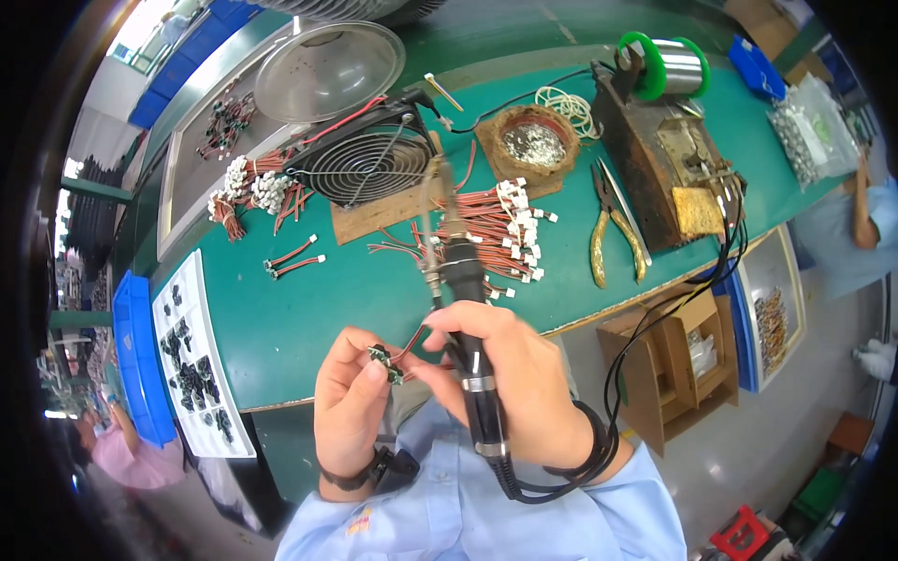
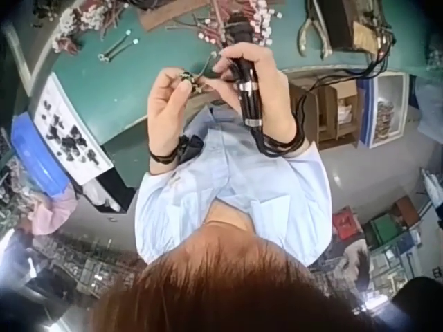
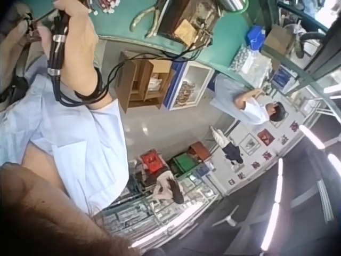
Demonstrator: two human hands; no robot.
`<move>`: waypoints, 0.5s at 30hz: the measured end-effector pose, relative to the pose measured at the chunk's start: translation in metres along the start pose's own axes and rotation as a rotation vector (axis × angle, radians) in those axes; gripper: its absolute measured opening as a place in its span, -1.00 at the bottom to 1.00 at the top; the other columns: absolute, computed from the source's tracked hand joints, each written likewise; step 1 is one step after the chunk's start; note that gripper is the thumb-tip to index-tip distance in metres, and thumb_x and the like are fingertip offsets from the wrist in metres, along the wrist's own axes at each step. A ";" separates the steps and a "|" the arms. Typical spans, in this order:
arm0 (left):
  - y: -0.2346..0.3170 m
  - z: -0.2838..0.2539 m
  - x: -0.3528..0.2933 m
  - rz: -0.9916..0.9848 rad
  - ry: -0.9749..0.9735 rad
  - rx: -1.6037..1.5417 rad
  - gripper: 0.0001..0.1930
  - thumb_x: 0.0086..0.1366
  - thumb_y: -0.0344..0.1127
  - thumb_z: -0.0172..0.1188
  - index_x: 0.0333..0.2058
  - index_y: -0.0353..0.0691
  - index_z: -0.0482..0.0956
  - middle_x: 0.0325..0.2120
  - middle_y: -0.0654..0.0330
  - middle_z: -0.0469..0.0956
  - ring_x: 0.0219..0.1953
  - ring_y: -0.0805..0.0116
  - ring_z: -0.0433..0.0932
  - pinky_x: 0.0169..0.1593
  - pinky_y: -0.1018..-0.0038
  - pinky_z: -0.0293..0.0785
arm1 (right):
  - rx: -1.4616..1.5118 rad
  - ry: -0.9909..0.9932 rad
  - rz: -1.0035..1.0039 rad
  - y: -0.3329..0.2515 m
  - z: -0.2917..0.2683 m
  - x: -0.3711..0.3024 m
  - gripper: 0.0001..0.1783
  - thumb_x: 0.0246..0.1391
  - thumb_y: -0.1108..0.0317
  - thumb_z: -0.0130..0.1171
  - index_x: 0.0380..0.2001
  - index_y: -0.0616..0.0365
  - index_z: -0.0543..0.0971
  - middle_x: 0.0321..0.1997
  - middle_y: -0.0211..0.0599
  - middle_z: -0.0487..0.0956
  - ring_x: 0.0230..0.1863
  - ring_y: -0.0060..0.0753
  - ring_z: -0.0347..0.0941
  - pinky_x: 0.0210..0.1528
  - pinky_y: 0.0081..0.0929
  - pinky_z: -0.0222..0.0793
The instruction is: The person picks up a circuit board and a wire, joins them using a soldering iron, and then places the assembled unit onto the table. They repeat this process, picking up another circuit board and wire, soldering them together, and setting the finished piece down.
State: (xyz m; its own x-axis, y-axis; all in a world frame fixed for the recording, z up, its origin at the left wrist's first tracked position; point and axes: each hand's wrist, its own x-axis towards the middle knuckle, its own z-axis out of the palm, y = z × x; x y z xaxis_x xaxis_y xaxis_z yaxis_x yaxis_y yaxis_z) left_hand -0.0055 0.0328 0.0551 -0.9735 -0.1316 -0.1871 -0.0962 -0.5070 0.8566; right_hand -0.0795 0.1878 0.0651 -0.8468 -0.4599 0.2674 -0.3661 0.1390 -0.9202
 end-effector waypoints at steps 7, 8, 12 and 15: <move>-0.009 -0.005 0.014 0.260 0.263 0.074 -0.94 0.27 -0.42 -0.05 -0.35 -0.26 0.30 -0.33 -0.02 0.53 -0.26 0.32 0.51 -0.07 0.44 0.34 | 0.224 0.446 -0.061 0.008 -0.005 -0.022 -0.24 -0.19 -0.18 0.26 -0.08 0.15 0.31 -0.38 -0.28 0.49 -0.25 -0.36 0.38 -0.01 -0.31 0.16; -0.011 -0.009 0.014 0.271 0.281 0.065 -0.94 0.27 -0.42 -0.05 -0.35 -0.26 0.30 -0.33 -0.02 0.53 -0.26 0.32 0.51 -0.07 0.44 0.34 | 0.226 0.423 -0.066 0.009 -0.008 -0.027 -0.24 -0.19 -0.18 0.26 -0.08 0.15 0.31 -0.38 -0.28 0.49 -0.25 -0.36 0.38 -0.01 -0.31 0.16; -0.014 -0.014 0.017 0.316 0.297 0.052 -0.93 0.27 -0.52 -0.05 -0.34 -0.28 0.24 -0.25 -0.02 0.51 -0.14 0.30 0.51 -0.06 0.48 0.36 | -0.280 0.006 -0.273 0.021 -0.031 -0.039 -0.33 -0.25 -0.10 0.33 -0.14 0.09 0.39 -0.40 -0.36 0.48 -0.33 -0.39 0.38 -0.01 -0.17 0.09; -0.013 -0.010 0.017 0.335 0.414 0.142 -0.96 0.27 -0.47 -0.04 -0.36 -0.26 0.30 -0.29 0.03 0.54 -0.25 0.45 0.50 -0.14 0.57 0.32 | -0.382 -0.132 -0.348 0.021 -0.021 -0.044 -0.45 -0.31 0.02 0.38 -0.23 0.02 0.46 -0.44 -0.40 0.47 -0.40 -0.40 0.38 0.01 -0.11 0.02</move>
State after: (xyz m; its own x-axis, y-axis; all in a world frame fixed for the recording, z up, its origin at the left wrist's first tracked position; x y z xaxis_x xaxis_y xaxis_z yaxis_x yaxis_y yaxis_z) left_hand -0.0186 0.0289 0.0359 -0.7955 -0.6045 -0.0423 0.1500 -0.2640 0.9528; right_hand -0.0579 0.2294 0.0403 -0.6034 -0.6385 0.4778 -0.7522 0.2567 -0.6069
